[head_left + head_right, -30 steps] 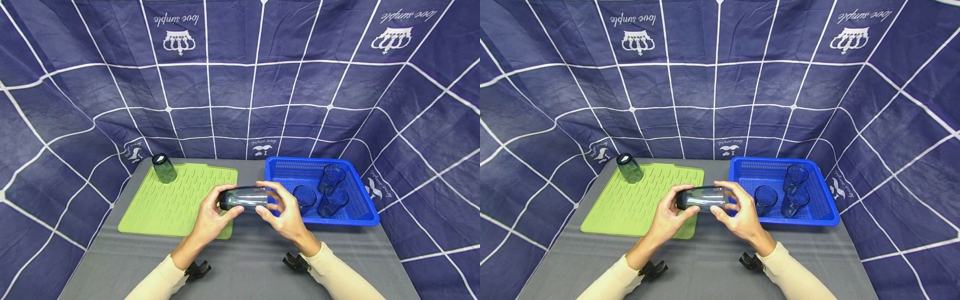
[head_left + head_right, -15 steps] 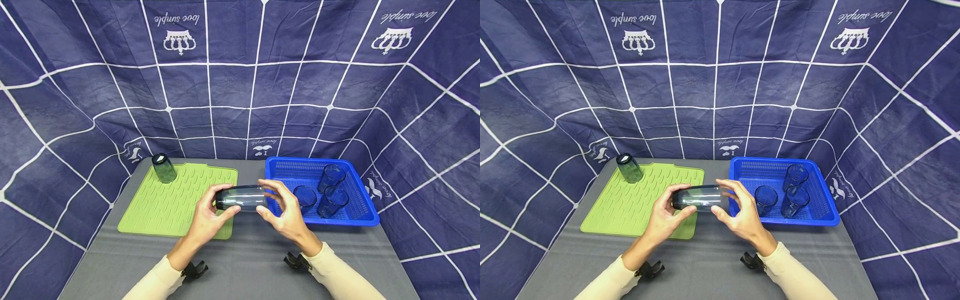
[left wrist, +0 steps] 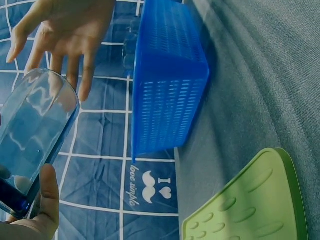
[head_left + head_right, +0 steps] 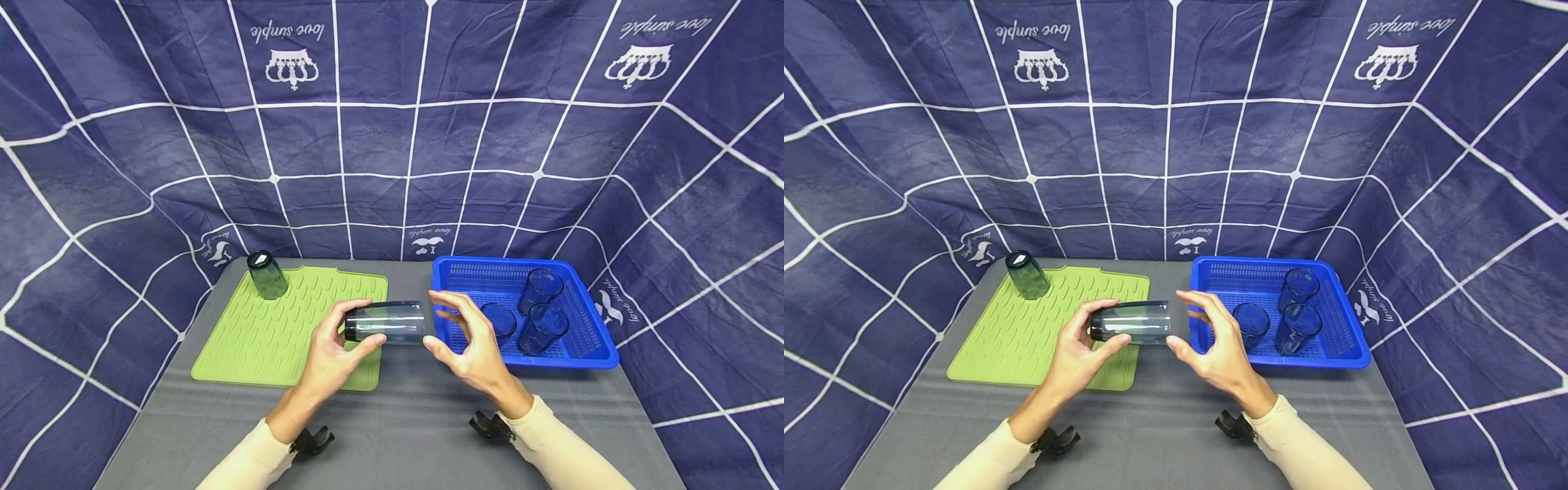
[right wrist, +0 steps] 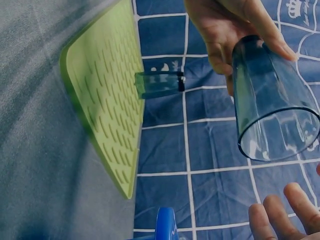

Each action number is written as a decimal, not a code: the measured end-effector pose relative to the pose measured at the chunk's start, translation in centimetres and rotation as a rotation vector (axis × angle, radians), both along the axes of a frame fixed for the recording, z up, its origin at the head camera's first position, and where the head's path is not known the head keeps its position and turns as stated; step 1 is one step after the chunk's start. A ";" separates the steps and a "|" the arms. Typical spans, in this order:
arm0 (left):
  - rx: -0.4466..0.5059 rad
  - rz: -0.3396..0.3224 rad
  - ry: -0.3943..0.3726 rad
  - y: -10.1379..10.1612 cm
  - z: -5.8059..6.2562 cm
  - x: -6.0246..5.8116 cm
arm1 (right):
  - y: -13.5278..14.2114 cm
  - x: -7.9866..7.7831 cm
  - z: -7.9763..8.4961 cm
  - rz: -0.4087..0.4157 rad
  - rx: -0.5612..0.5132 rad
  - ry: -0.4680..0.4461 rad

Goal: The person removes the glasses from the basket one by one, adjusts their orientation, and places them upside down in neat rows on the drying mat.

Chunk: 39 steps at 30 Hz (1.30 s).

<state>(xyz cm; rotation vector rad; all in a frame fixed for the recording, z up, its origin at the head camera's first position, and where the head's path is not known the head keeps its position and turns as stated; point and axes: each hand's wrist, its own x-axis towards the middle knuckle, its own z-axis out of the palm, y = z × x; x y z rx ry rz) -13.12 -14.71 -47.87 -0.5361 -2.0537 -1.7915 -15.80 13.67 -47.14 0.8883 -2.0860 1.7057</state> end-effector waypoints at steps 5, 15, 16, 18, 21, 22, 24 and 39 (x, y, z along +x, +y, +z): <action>0.015 0.009 -0.013 -0.3 -0.1 -0.1 | 0.4 0.0 0.0 -0.013 0.021 0.010; 0.029 0.046 -0.001 -1.0 -0.1 0.0 | 0.8 0.0 0.1 -0.086 0.120 0.059; 0.033 0.049 0.001 -1.0 0.0 -0.1 | 0.9 0.0 0.1 -0.101 0.138 0.071; 0.039 0.054 0.004 -1.1 0.0 -0.1 | 1.1 0.0 0.2 -0.125 0.167 0.093; 0.047 0.058 0.007 -1.4 0.1 -0.1 | 1.3 -0.1 0.2 -0.153 0.199 0.123; 0.049 0.062 0.009 -1.4 0.1 -0.2 | 1.4 -0.1 0.2 -0.160 0.207 0.132; 0.055 0.065 0.014 -1.6 0.1 -0.2 | 1.5 -0.1 0.2 -0.170 0.220 0.143; 0.060 0.118 0.042 -2.6 0.2 -0.3 | 2.9 0.0 0.3 -0.231 0.285 0.128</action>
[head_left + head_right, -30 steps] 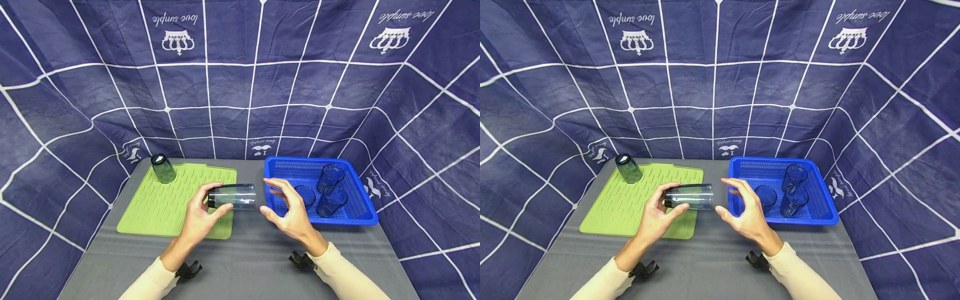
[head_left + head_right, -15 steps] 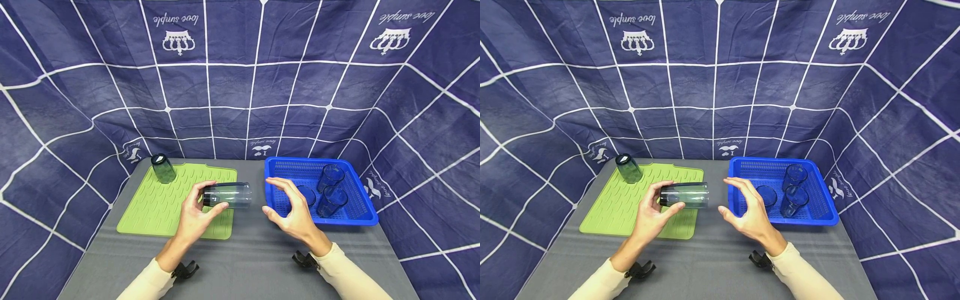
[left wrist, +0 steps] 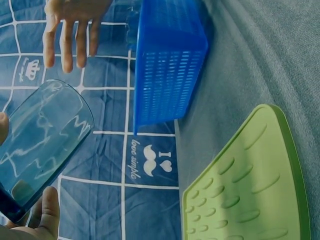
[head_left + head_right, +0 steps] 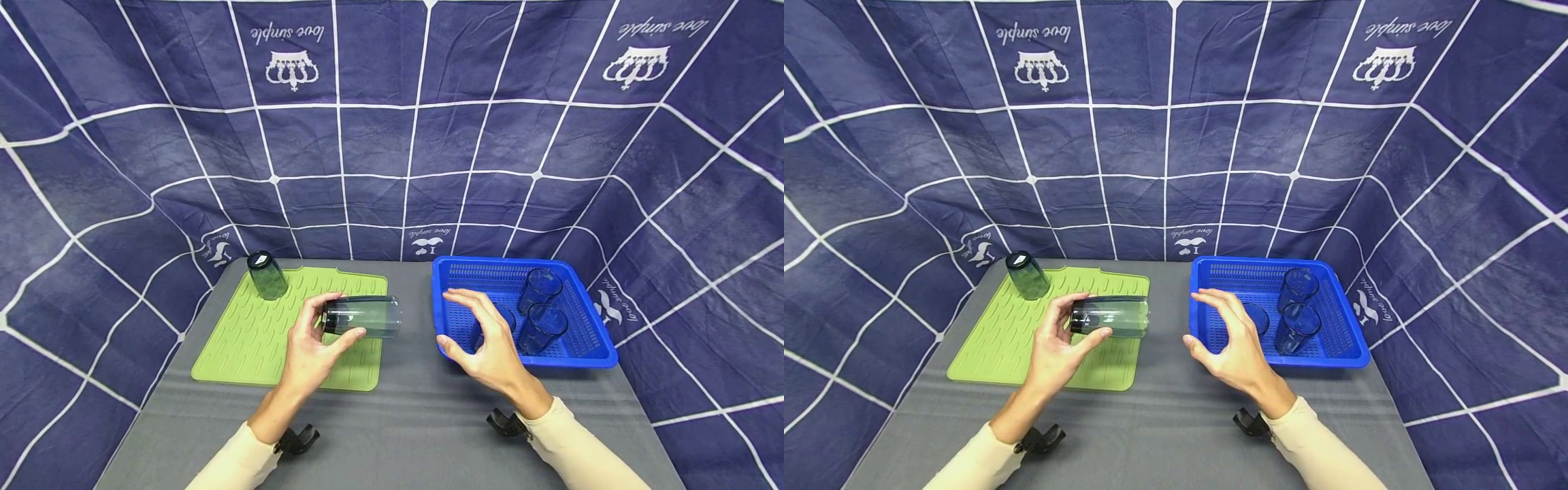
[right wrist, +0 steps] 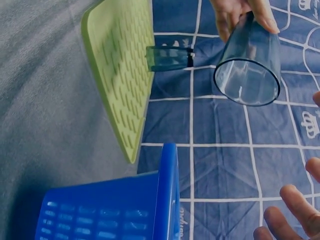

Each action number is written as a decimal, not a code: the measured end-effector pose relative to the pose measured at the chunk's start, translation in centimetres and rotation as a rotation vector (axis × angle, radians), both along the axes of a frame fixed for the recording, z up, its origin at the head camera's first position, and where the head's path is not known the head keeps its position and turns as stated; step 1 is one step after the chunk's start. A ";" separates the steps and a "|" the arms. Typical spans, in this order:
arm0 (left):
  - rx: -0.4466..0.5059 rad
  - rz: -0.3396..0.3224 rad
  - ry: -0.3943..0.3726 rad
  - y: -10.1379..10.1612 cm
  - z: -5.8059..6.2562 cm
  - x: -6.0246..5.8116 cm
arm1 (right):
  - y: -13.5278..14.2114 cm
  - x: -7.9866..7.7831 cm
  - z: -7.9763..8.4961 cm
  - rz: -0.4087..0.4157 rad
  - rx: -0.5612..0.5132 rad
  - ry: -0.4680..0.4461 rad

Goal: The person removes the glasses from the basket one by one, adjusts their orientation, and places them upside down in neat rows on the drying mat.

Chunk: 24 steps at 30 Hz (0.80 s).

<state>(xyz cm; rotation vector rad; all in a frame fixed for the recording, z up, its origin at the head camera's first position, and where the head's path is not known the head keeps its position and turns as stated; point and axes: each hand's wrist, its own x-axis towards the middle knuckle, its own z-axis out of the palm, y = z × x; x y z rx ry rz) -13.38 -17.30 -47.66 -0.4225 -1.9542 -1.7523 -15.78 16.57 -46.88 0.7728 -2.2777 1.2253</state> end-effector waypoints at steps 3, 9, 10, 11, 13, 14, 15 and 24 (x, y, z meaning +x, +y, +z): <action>-0.016 0.014 0.000 -0.2 0.0 -0.1 | 0.3 -0.1 -0.1 -0.013 0.009 -0.005; -0.039 0.035 -0.008 -0.5 0.1 -0.3 | 1.0 -0.2 -0.2 -0.028 0.034 -0.002; -0.045 0.039 -0.006 -0.6 0.1 -0.3 | 1.1 -0.2 -0.3 -0.031 0.038 0.002; -0.049 0.044 -0.005 -0.7 0.1 -0.3 | 1.2 -0.2 -0.4 -0.035 0.042 0.003; -0.057 0.055 0.002 -0.8 0.0 -0.4 | 1.4 -0.3 -0.5 -0.046 0.051 0.013; -0.061 0.065 0.006 -0.9 0.0 -0.5 | 1.4 -0.3 -0.6 -0.051 0.054 0.018; -0.065 0.074 0.008 -1.0 -0.1 -0.5 | 1.5 -0.4 -0.7 -0.056 0.058 0.023; -0.098 0.143 0.016 -1.7 -0.6 -1.1 | 2.1 -0.3 -0.7 -0.090 0.087 0.017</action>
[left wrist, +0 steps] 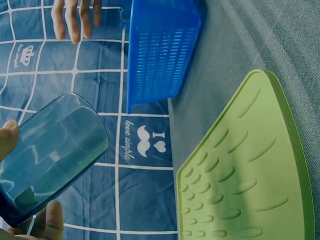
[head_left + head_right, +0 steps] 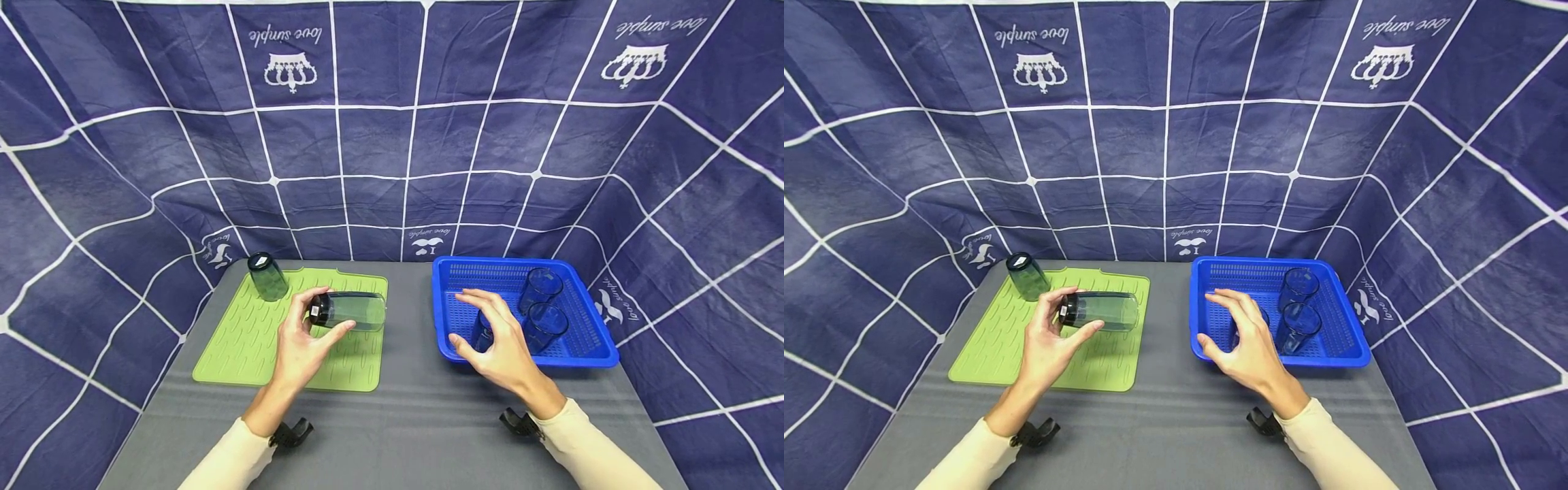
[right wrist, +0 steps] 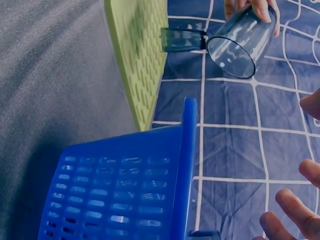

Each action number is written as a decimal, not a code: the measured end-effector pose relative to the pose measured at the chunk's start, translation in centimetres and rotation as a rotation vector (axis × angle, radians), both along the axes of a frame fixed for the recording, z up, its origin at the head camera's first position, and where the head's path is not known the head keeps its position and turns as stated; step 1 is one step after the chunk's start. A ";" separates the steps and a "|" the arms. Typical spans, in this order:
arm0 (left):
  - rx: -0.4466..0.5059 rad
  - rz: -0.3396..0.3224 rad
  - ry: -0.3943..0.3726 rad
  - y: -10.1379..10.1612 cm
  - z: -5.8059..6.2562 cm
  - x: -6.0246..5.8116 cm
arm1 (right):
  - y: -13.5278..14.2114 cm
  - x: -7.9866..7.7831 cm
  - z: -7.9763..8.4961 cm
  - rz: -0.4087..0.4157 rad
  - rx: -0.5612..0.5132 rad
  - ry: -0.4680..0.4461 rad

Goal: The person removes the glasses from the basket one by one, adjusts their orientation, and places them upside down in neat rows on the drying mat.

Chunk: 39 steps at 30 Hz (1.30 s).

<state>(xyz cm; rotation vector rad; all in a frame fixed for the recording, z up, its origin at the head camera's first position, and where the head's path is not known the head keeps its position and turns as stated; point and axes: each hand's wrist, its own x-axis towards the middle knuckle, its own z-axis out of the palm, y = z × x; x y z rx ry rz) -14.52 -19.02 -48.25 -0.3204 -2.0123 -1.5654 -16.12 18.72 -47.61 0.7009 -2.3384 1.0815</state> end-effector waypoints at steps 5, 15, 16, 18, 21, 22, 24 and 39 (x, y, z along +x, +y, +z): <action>-0.008 0.025 -0.008 -0.3 -0.1 -0.3 | 0.4 0.0 -0.2 -0.011 0.015 -0.014; -0.025 0.075 -0.042 -1.0 -0.3 -1.1 | 1.4 -0.3 -0.6 -0.044 0.034 0.012; -0.027 0.079 -0.044 -1.1 -0.2 -1.2 | 1.4 -0.3 -0.6 -0.045 0.037 0.009; -0.025 0.081 -0.047 -1.2 -0.2 -1.3 | 1.6 -0.4 -0.7 -0.046 0.037 0.004; -0.027 0.085 -0.047 -1.3 0.0 -1.4 | 1.8 -0.5 -0.8 -0.050 0.040 0.017; -0.031 0.089 -0.047 -1.3 0.0 -1.5 | 1.9 -0.6 -0.8 -0.051 0.038 0.022; -0.039 0.098 -0.047 -1.4 0.1 -1.6 | 2.0 -0.7 -0.9 -0.055 0.040 0.039; -0.096 0.182 -0.024 -2.3 0.5 -3.3 | 3.6 -1.3 -0.7 -0.092 0.059 0.049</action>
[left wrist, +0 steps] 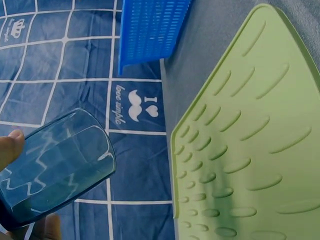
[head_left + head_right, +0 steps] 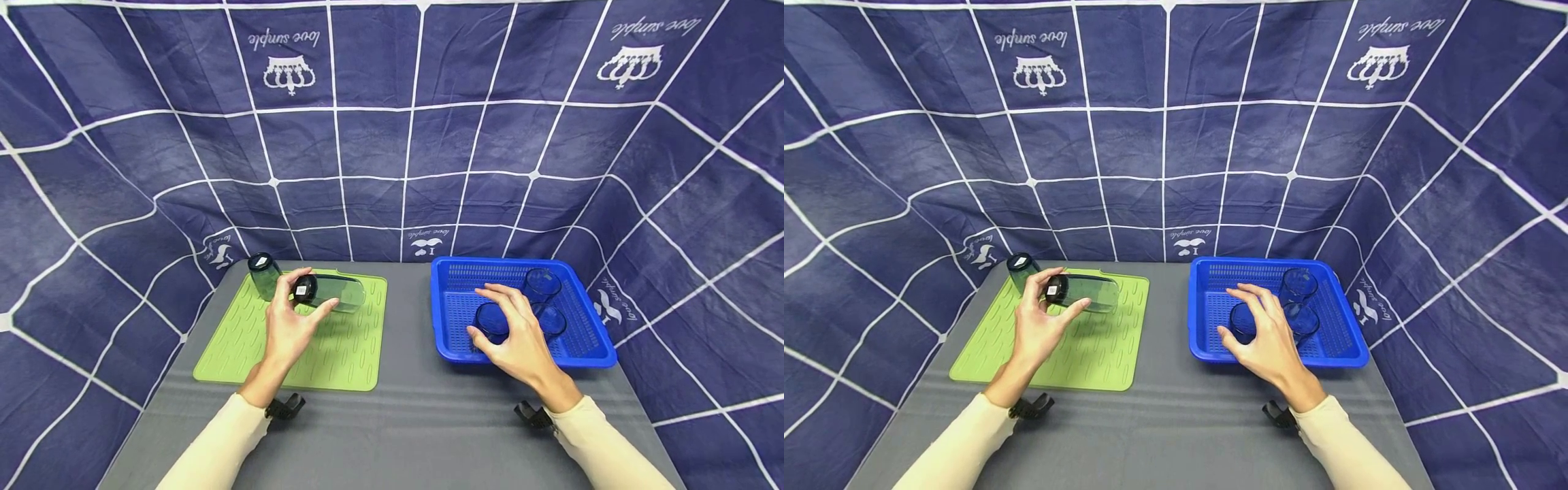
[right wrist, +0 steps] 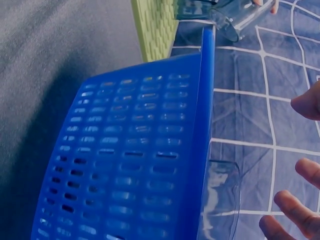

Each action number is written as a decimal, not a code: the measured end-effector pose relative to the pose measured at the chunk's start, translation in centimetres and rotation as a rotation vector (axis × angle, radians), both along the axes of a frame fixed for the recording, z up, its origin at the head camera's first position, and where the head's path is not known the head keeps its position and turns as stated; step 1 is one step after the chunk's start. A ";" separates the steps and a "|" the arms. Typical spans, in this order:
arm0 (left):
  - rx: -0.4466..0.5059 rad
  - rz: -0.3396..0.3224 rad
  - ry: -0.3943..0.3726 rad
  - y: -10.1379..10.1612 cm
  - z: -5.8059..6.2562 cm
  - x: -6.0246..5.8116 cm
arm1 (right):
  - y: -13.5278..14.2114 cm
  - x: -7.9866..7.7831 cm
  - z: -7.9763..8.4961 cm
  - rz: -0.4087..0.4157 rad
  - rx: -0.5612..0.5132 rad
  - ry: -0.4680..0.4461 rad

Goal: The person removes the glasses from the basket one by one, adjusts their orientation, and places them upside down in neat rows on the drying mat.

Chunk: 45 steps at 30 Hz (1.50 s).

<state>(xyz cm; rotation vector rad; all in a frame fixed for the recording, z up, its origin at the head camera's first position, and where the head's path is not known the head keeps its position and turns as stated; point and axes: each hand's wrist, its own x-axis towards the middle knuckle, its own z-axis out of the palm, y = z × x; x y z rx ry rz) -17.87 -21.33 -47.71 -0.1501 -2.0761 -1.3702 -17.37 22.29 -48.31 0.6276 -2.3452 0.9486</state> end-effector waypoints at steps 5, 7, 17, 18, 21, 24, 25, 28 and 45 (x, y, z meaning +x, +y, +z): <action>-0.009 0.015 -0.002 -0.3 -0.1 -0.5 | 0.5 -0.1 -0.1 -0.018 0.024 -0.018; -0.021 0.023 -0.004 -0.4 -0.1 -0.7 | 0.7 -0.2 -0.1 -0.025 0.033 -0.028; -0.061 0.061 -0.015 -1.4 -1.0 -2.1 | 1.4 0.0 -0.4 -0.051 0.101 -0.067; -0.065 0.067 -0.019 -1.5 -1.1 -2.2 | 1.5 0.0 -0.4 -0.054 0.106 -0.070; -0.090 0.091 -0.030 -1.9 -1.5 -2.8 | 1.6 0.1 -0.5 -0.063 0.121 -0.080; -0.116 0.112 -0.031 -2.2 -1.8 -3.2 | 1.7 0.1 -0.6 -0.068 0.141 -0.090; -0.125 0.121 -0.031 -2.3 -1.9 -3.4 | 1.7 0.1 -0.6 -0.070 0.147 -0.095; -0.143 0.145 -0.042 -2.5 -2.0 -3.8 | 1.7 0.1 -0.6 -0.074 0.169 -0.107; -0.203 0.172 -0.118 -3.7 -3.7 -6.6 | 1.6 0.3 -0.7 -0.103 0.235 -0.170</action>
